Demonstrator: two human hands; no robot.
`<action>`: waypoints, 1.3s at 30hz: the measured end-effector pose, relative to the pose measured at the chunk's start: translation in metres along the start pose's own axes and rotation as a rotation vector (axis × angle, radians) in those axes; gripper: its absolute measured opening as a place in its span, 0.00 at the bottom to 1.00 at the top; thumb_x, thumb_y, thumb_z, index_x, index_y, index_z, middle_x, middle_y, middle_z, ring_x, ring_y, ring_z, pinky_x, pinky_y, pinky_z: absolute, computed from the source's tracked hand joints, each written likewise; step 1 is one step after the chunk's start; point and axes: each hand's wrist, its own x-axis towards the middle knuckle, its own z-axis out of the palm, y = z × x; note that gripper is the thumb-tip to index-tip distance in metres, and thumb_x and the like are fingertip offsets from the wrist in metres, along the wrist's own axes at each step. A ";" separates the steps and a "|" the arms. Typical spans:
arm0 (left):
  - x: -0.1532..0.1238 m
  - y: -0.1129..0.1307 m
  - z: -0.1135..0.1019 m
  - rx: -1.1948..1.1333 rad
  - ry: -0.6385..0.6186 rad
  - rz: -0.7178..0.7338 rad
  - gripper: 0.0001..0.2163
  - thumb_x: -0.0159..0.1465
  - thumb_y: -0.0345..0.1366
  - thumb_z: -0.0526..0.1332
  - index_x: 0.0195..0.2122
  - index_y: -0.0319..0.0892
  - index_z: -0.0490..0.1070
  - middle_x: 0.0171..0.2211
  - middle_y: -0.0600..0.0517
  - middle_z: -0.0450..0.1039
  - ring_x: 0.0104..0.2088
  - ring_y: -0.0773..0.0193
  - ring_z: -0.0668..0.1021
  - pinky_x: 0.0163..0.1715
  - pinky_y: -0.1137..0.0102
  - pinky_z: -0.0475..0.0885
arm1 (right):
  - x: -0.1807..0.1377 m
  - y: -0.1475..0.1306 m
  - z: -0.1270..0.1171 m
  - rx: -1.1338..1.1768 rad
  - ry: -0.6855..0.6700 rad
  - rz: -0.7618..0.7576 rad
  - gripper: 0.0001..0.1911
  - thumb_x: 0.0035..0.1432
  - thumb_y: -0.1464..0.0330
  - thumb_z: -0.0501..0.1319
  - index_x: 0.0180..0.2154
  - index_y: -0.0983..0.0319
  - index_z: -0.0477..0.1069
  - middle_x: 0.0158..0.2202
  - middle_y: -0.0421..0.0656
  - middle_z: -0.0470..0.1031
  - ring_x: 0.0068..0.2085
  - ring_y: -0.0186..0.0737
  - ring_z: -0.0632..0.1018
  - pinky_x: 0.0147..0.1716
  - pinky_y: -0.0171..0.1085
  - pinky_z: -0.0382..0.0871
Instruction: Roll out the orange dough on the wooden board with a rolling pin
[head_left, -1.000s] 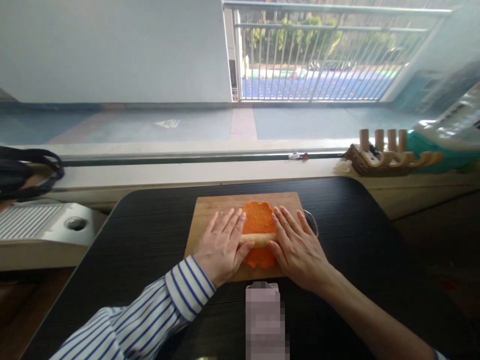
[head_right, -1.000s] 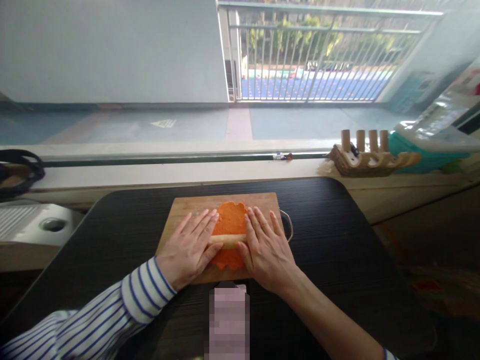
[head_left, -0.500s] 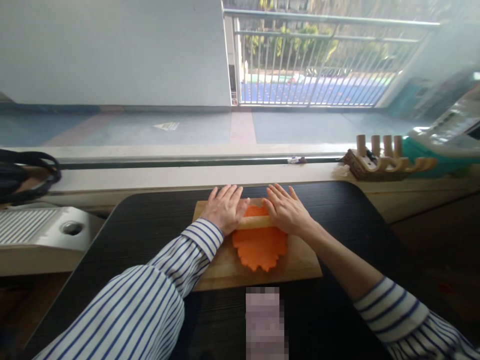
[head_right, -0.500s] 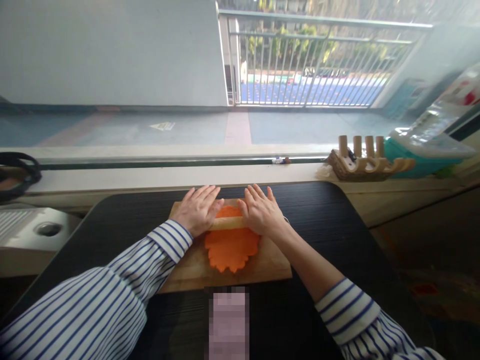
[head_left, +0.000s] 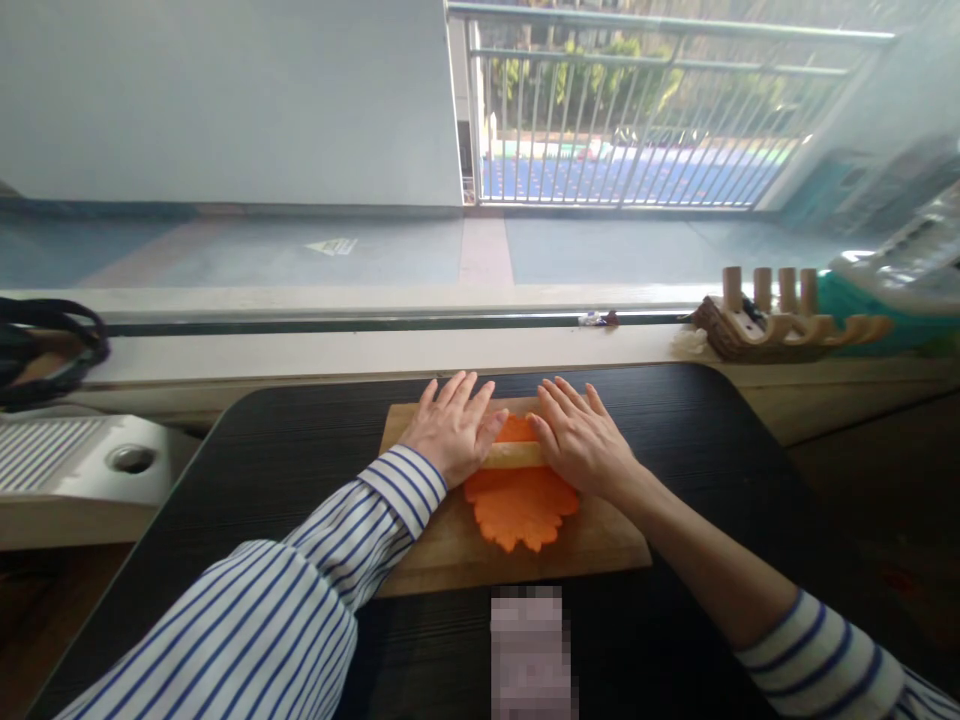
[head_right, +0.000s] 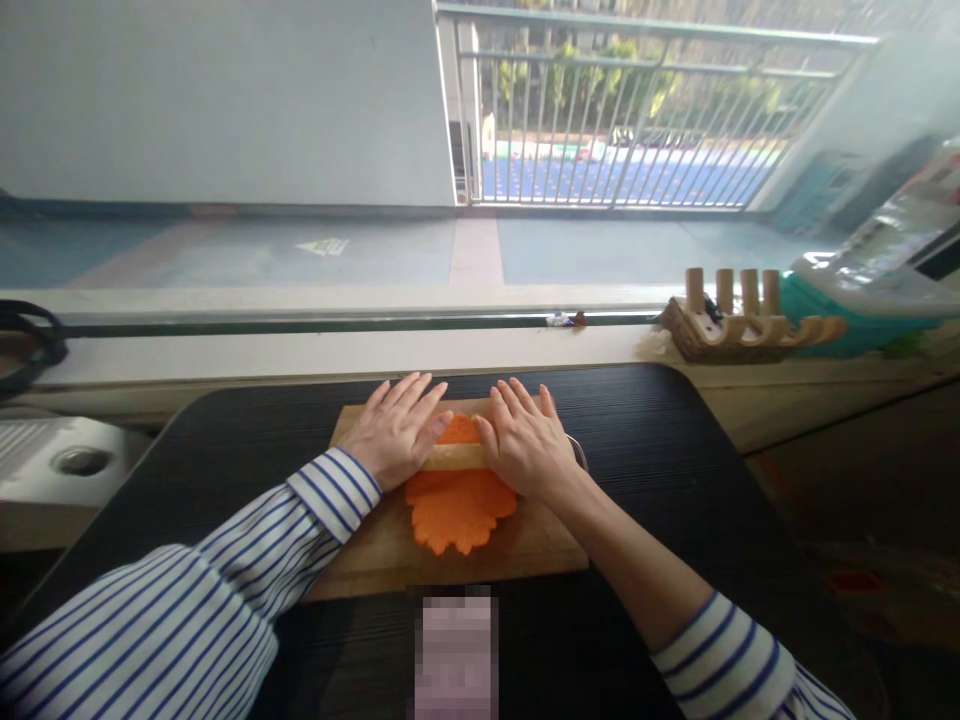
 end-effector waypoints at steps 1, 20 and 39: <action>0.006 -0.003 0.001 -0.009 0.008 -0.008 0.28 0.69 0.49 0.40 0.61 0.38 0.62 0.62 0.40 0.61 0.63 0.51 0.62 0.60 0.49 0.55 | 0.007 0.002 0.000 0.020 -0.017 0.011 0.30 0.68 0.59 0.38 0.62 0.69 0.57 0.65 0.50 0.56 0.66 0.47 0.55 0.63 0.55 0.46; 0.001 -0.002 -0.014 -0.012 0.183 0.059 0.22 0.69 0.42 0.43 0.48 0.36 0.72 0.50 0.41 0.75 0.52 0.54 0.74 0.56 0.57 0.63 | 0.021 0.008 0.003 0.066 0.003 0.055 0.25 0.68 0.64 0.41 0.60 0.67 0.60 0.63 0.50 0.61 0.65 0.48 0.57 0.62 0.58 0.47; 0.002 -0.005 -0.001 -0.009 -0.045 -0.035 0.30 0.68 0.53 0.39 0.60 0.39 0.63 0.59 0.41 0.66 0.60 0.51 0.66 0.59 0.52 0.59 | 0.010 0.007 -0.001 -0.007 0.150 -0.096 0.28 0.68 0.57 0.43 0.61 0.67 0.59 0.60 0.53 0.65 0.63 0.47 0.61 0.62 0.53 0.46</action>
